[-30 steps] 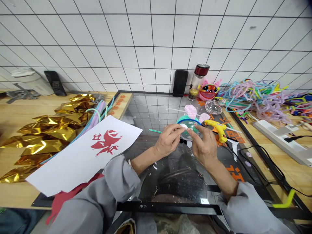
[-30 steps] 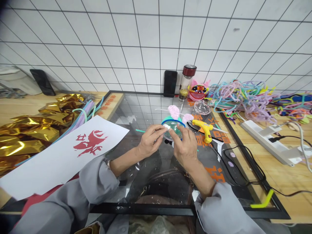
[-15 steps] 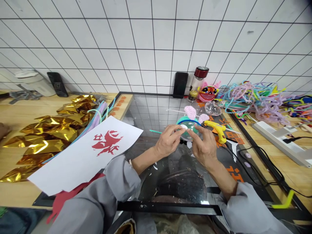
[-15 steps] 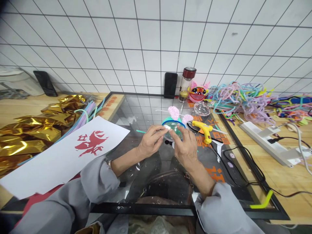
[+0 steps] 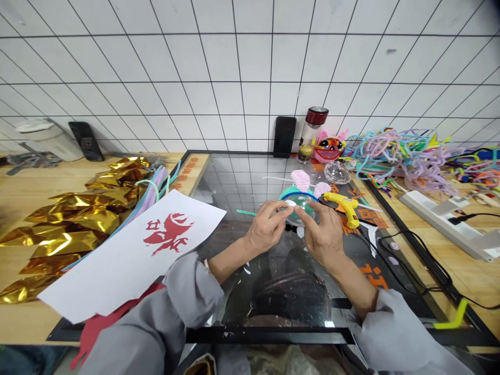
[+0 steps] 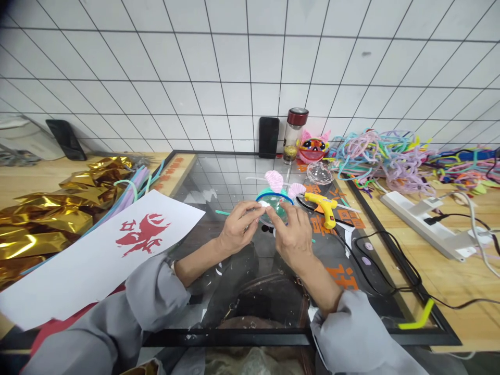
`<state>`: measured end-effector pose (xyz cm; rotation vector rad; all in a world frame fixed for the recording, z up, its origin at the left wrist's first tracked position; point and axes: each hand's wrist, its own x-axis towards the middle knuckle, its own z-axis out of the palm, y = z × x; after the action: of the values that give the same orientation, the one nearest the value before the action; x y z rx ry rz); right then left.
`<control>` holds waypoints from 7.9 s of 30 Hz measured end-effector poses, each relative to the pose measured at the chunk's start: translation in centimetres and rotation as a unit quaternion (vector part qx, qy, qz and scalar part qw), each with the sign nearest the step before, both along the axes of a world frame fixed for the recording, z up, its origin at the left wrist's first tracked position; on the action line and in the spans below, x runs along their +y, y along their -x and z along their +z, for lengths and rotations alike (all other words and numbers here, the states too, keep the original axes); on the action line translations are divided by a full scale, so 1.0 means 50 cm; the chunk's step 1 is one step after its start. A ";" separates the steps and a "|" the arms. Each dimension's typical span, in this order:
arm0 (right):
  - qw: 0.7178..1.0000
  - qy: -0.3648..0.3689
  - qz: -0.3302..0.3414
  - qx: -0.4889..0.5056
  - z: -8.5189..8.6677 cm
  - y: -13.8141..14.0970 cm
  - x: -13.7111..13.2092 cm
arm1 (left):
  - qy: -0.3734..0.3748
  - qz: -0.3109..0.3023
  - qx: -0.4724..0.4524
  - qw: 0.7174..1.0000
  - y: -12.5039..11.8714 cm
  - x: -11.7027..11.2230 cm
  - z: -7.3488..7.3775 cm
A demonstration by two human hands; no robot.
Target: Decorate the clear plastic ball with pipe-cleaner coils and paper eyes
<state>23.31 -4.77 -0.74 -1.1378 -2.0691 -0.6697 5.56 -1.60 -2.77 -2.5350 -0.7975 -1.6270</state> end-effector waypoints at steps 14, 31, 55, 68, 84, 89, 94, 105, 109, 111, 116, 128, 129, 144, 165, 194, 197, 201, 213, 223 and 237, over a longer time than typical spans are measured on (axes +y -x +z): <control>1.000 0.010 -0.007 -0.007 -0.002 -0.002 0.001 | 0.008 0.005 0.004 1.000 -0.002 -0.003 0.001; 1.000 0.019 -0.006 0.003 -0.004 -0.001 -0.002 | -0.006 0.021 0.011 1.000 -0.002 -0.003 0.000; 0.999 0.032 -0.014 0.007 -0.006 0.000 -0.004 | 0.009 -0.011 -0.016 1.000 -0.006 -0.004 -0.007; 0.999 0.031 -0.012 0.005 -0.003 0.003 -0.004 | 0.017 -0.007 -0.009 1.000 -0.005 -0.005 -0.008; 1.000 0.026 -0.012 -0.006 -0.002 -0.002 -0.003 | -0.005 -0.008 -0.017 1.000 -0.004 -0.002 -0.009; 1.000 0.020 -0.016 -0.012 -0.002 -0.002 -0.003 | 0.002 -0.006 -0.015 1.000 -0.005 -0.003 -0.006; 1.000 0.019 -0.018 -0.012 0.001 -0.002 -0.003 | 0.008 0.046 -0.018 0.999 -0.004 -0.005 0.010; 0.999 0.033 -0.024 -0.014 0.004 0.000 -0.006 | 0.090 0.091 -0.045 0.991 -0.015 0.007 0.029; 0.999 0.036 -0.020 -0.005 0.003 -0.002 -0.005 | 0.097 0.083 -0.047 0.991 -0.017 0.010 0.025; 0.999 0.037 -0.016 0.001 0.001 -0.002 -0.005 | 0.095 0.077 -0.050 0.991 -0.017 0.010 0.024; 0.998 0.043 0.020 0.048 0.004 -0.004 -0.005 | 0.094 0.076 -0.052 0.991 -0.017 0.010 0.025; 0.982 0.077 0.037 0.166 0.025 -0.020 -0.004 | 0.096 0.068 -0.059 0.991 -0.016 0.009 0.024; 0.982 0.077 0.035 0.171 0.027 -0.020 -0.004 | 0.094 0.068 -0.060 0.991 -0.016 0.009 0.024; 0.973 0.207 -0.095 0.044 0.004 -0.011 -0.041 | 0.095 0.062 -0.059 0.992 -0.013 0.005 0.028; 0.950 0.244 -0.119 -0.156 -0.010 0.004 -0.028 | 0.111 0.069 -0.063 0.989 -0.003 -0.002 0.023; 0.866 0.326 0.115 0.360 0.025 -0.027 -0.076 | 0.469 -0.100 -0.208 0.852 -0.048 -0.115 0.048; 0.871 0.326 0.128 0.345 0.023 -0.021 -0.080 | 0.503 -0.106 -0.222 0.828 -0.054 -0.117 0.044; 0.874 0.339 0.145 0.317 0.022 -0.017 -0.084 | 0.506 -0.102 -0.219 0.828 -0.054 -0.119 0.041; 0.841 0.343 -0.415 0.048 0.038 -0.150 0.074 | 0.540 -0.106 -0.238 0.800 -0.056 -0.120 0.031; 0.794 0.446 -0.386 0.147 0.018 -0.200 0.110 | 0.561 -0.109 -0.272 0.774 -0.057 -0.120 0.037; 0.760 0.283 -0.218 0.543 0.011 -0.226 0.099 | 0.567 -0.105 -0.301 0.759 -0.056 -0.117 0.034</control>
<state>34.63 0.17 -0.21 -1.7828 -0.9580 0.4648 8.37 -7.47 -1.07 -2.6738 -2.2084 -2.6895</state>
